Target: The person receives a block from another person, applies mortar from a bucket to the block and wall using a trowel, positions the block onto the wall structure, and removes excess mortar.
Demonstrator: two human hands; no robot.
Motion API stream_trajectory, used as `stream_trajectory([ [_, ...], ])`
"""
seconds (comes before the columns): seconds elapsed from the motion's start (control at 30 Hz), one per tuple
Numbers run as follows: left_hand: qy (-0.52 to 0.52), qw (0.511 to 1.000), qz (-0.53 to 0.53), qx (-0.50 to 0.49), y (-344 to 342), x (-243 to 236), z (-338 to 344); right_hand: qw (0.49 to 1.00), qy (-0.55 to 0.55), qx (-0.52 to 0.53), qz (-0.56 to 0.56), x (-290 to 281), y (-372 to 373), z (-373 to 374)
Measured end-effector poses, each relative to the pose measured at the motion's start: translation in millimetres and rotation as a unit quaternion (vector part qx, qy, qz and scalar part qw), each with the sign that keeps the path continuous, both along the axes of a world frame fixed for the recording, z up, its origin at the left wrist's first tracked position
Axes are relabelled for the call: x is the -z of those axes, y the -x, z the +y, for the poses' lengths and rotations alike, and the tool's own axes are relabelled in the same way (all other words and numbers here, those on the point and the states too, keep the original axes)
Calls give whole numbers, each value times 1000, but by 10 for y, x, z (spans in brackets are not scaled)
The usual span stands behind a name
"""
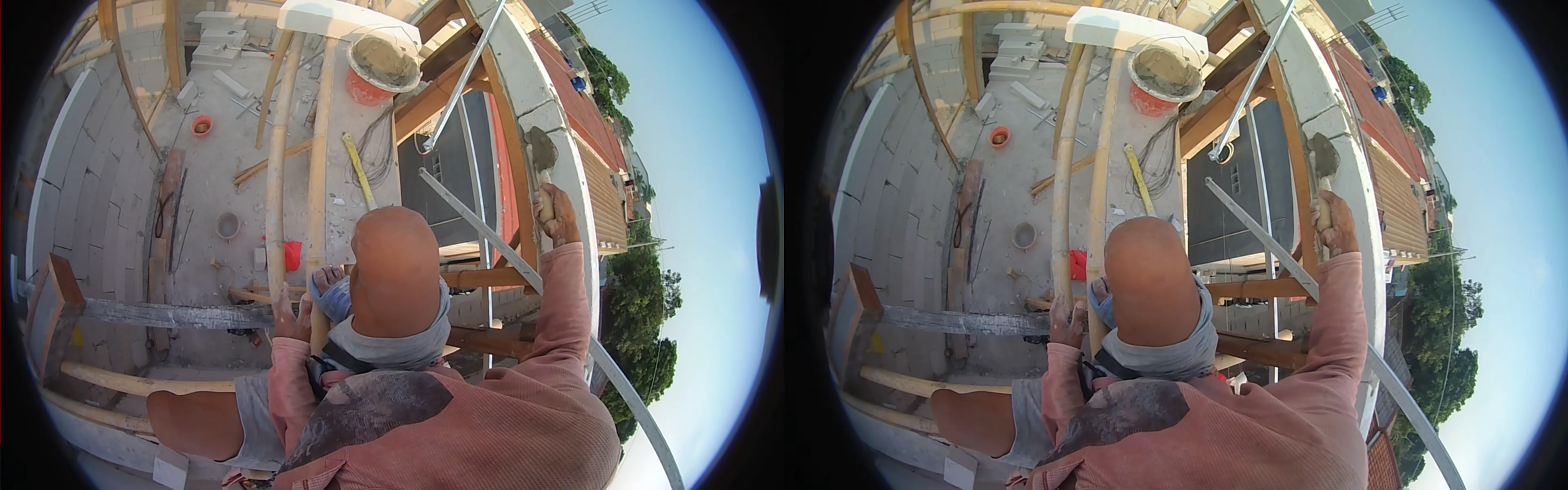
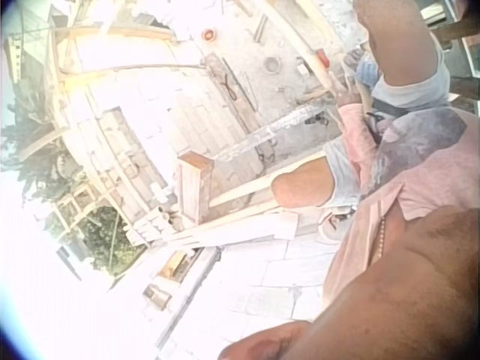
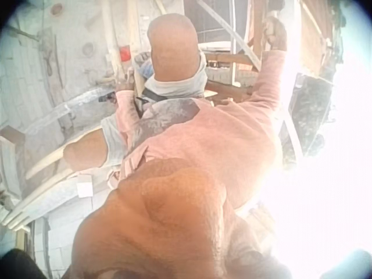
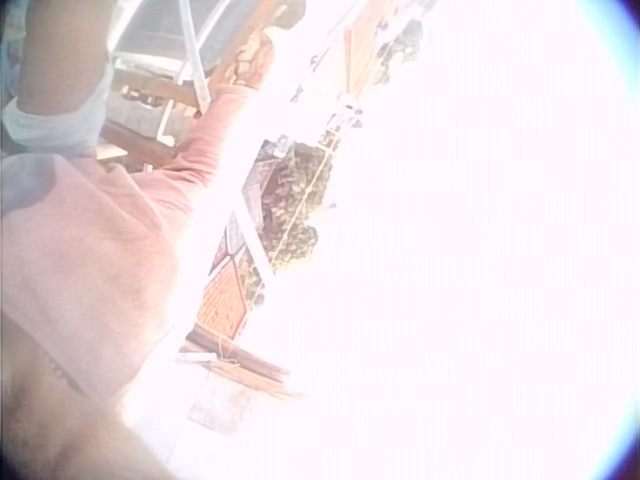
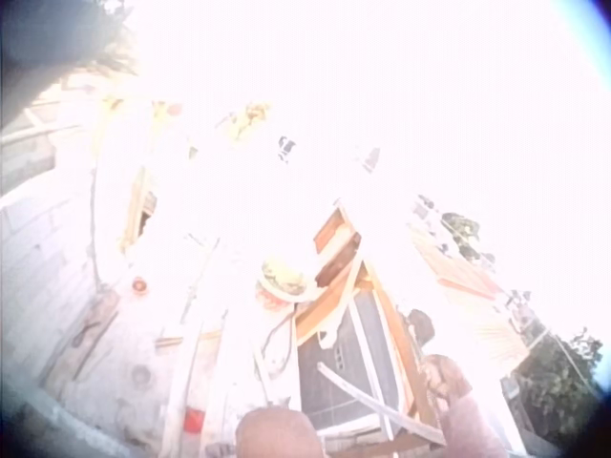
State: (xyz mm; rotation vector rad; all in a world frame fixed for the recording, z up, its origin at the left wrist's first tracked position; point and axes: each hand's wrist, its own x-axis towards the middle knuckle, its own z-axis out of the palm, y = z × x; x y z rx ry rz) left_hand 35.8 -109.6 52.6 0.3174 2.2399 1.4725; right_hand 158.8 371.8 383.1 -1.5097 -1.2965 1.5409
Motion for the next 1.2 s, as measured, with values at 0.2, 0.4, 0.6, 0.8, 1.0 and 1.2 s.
stream_trajectory([
  [0.2,-7,1000,11,4,14,-2,20,999,-12,-1,37,-326,32,-64],
  [0.4,-26,1000,5,-7,4,-5,29,997,4,-31,76,-491,-223,120],
  [0.6,-9,1000,-8,2,6,-114,23,997,-29,-21,74,-522,-354,-71],
  [0.8,-13,1000,-9,-3,-7,-84,35,983,-158,-41,-84,-468,-175,-616],
  [1.0,-27,1000,9,-2,37,-107,59,967,-158,-90,-178,57,32,-425],
  [1.2,-14,1000,3,-15,48,-155,23,950,-209,-87,-215,198,301,-221],
])
